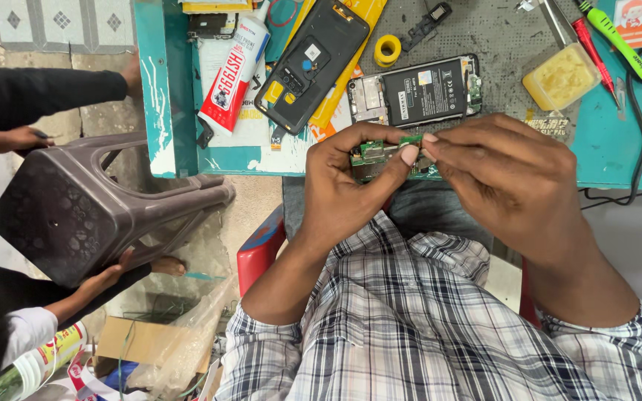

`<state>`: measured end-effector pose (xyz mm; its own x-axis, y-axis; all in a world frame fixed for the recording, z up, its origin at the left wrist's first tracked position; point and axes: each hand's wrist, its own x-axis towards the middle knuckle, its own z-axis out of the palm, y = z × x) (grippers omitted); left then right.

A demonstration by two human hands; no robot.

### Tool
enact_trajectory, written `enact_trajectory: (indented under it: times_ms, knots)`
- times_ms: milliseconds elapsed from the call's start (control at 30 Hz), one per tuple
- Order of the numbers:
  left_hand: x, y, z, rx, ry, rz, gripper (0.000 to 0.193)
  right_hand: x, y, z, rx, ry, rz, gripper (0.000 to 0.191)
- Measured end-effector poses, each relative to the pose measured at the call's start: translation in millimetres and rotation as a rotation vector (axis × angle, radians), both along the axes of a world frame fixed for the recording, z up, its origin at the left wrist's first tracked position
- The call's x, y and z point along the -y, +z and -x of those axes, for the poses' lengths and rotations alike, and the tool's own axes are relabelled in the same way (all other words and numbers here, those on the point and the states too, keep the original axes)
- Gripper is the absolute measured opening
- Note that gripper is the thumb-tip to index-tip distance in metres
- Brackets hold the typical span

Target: The person sits at a repair bench soldering a small component onto a disassembled phone motherboard, holding the board in one hand and a soldering iron in the other. They apply liquid from a brown bottle onto the board, reposition the board, and continue soldering and adjusting the component with the iron.

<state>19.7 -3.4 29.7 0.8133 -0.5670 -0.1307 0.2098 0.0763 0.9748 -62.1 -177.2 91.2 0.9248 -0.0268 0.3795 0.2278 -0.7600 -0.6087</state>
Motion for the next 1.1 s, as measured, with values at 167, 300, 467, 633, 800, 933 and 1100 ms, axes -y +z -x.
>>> enact_trajectory:
  times_ms: [167, 300, 467, 633, 800, 933, 1100]
  knots:
    - [0.9, -3.1, 0.0, 0.059, 0.01, 0.073, 0.015, -2.1, 3.9, -0.2, -0.005, 0.001, 0.002, 0.029]
    - [0.4, -4.8, -0.5, 0.056, 0.006, 0.059, 0.014, -2.9, 5.2, -1.4, -0.025, -0.009, -0.034, 0.026]
    - [1.2, -8.7, 1.2, 0.117, 0.036, 0.078, 0.015, -4.6, 3.3, -1.9, -0.035, -0.04, -0.135, 0.02]
    - [0.4, -13.6, 6.5, 0.137, 0.075, 0.065, 0.013, -2.7, -5.1, 0.9, -0.019, -0.01, -0.237, 0.021]
    - [0.1, -15.2, 8.5, 0.202, 0.082, 0.098, 0.014, -7.0, -15.5, 2.5, -0.022, -0.036, -0.438, 0.019]
    - [0.2, -14.8, 11.7, 0.154, 0.065, 0.131, 0.013, -10.2, -13.0, 1.0, -0.018, -0.086, -0.483, 0.016]
    - [-2.3, -14.2, 13.9, 0.109, 0.042, 0.19, 0.013, -16.4, -1.7, -0.5, 0.026, -0.116, -0.337, 0.017]
